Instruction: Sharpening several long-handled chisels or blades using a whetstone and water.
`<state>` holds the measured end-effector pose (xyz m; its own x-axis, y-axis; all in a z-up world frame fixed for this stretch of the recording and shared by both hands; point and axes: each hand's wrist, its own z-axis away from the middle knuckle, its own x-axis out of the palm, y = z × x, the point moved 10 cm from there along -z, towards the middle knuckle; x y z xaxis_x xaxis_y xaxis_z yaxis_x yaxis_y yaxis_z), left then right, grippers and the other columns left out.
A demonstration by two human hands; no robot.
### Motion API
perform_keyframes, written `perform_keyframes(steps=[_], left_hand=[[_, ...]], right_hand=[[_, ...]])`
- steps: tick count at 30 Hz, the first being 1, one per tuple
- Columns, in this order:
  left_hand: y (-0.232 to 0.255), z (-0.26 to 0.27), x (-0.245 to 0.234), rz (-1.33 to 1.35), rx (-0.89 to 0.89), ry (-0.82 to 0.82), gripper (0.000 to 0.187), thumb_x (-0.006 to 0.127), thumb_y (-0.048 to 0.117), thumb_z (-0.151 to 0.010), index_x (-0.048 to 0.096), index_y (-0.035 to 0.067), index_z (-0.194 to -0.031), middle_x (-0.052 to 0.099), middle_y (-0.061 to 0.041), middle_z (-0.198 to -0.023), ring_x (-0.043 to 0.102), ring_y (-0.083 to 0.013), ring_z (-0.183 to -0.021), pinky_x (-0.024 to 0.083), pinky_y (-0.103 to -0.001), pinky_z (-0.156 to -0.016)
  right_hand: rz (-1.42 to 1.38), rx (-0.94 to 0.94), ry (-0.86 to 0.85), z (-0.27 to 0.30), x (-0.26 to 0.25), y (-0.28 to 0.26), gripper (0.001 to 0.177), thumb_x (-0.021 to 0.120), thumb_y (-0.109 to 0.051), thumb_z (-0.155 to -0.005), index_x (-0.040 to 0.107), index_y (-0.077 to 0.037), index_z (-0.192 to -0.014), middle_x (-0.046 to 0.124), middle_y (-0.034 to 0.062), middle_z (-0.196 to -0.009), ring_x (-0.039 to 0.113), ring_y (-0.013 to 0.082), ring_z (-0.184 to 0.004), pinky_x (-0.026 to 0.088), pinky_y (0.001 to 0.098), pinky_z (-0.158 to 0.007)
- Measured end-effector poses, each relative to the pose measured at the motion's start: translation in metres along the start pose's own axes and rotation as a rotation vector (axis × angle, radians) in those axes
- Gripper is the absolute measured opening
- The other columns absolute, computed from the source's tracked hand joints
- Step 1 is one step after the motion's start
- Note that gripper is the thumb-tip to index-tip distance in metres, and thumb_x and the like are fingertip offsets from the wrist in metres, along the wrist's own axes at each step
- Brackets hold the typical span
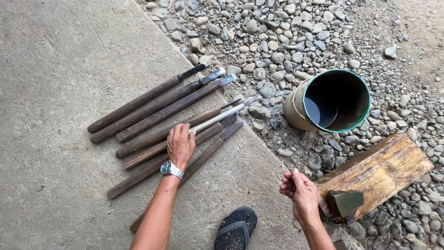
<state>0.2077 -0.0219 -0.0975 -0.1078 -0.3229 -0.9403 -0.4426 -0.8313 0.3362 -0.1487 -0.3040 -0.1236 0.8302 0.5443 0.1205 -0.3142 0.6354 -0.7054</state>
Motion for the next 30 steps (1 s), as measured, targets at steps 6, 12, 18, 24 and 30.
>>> perform_keyframes(steps=[6,12,18,24,30], left_hand=[[-0.012,-0.030,0.005,-0.061,0.058,-0.025,0.039,0.070,0.021,-0.091,0.065,0.004,-0.126,0.064,-0.015,-0.121,0.061,-0.0295,-0.108,0.050,-0.045,-0.090],[-0.019,-0.045,0.019,-0.081,0.062,-0.191,0.036,0.067,0.017,-0.089,0.064,0.009,-0.124,0.066,-0.012,-0.121,0.061,-0.0321,-0.113,0.049,-0.050,-0.094],[-0.026,-0.053,0.033,-0.051,0.119,-0.336,0.041,0.066,0.020,-0.088,0.060,0.009,-0.128,0.063,-0.015,-0.120,0.061,-0.0366,-0.112,0.048,-0.054,-0.092],[-0.026,-0.048,0.028,-0.098,0.234,-0.328,0.035,0.054,0.015,-0.101,0.051,0.002,-0.133,0.054,-0.020,-0.117,0.063,-0.0348,-0.097,0.052,-0.051,-0.086],[0.113,0.017,-0.105,0.277,0.358,-0.446,0.046,0.059,0.022,-0.095,0.053,0.006,-0.138,0.059,-0.019,-0.132,0.064,-0.0364,-0.111,0.053,-0.047,-0.092]], right_hand=[[-0.015,-0.004,-0.001,0.006,-0.014,0.011,0.038,0.058,-0.035,-0.105,0.069,0.001,-0.100,0.069,0.0100,-0.084,0.067,0.0177,-0.069,0.059,0.0337,-0.063],[-0.015,0.031,0.043,0.012,-0.026,0.027,0.036,0.059,-0.033,-0.103,0.070,0.001,-0.100,0.070,0.0104,-0.084,0.067,0.0181,-0.069,0.059,0.0339,-0.062],[0.004,0.037,0.039,0.013,-0.026,0.034,0.037,0.059,-0.033,-0.103,0.071,0.002,-0.099,0.070,0.0111,-0.082,0.066,0.0183,-0.065,0.058,0.0334,-0.061],[0.021,0.031,0.027,0.021,-0.015,0.022,0.039,0.058,-0.035,-0.103,0.072,0.002,-0.098,0.069,0.0097,-0.081,0.066,0.0170,-0.064,0.058,0.0324,-0.060],[-0.125,-0.193,-0.003,0.037,0.005,-0.008,0.041,0.055,-0.032,-0.102,0.063,-0.001,-0.126,0.068,0.0083,-0.100,0.068,0.0161,-0.081,0.063,0.0346,-0.072]])
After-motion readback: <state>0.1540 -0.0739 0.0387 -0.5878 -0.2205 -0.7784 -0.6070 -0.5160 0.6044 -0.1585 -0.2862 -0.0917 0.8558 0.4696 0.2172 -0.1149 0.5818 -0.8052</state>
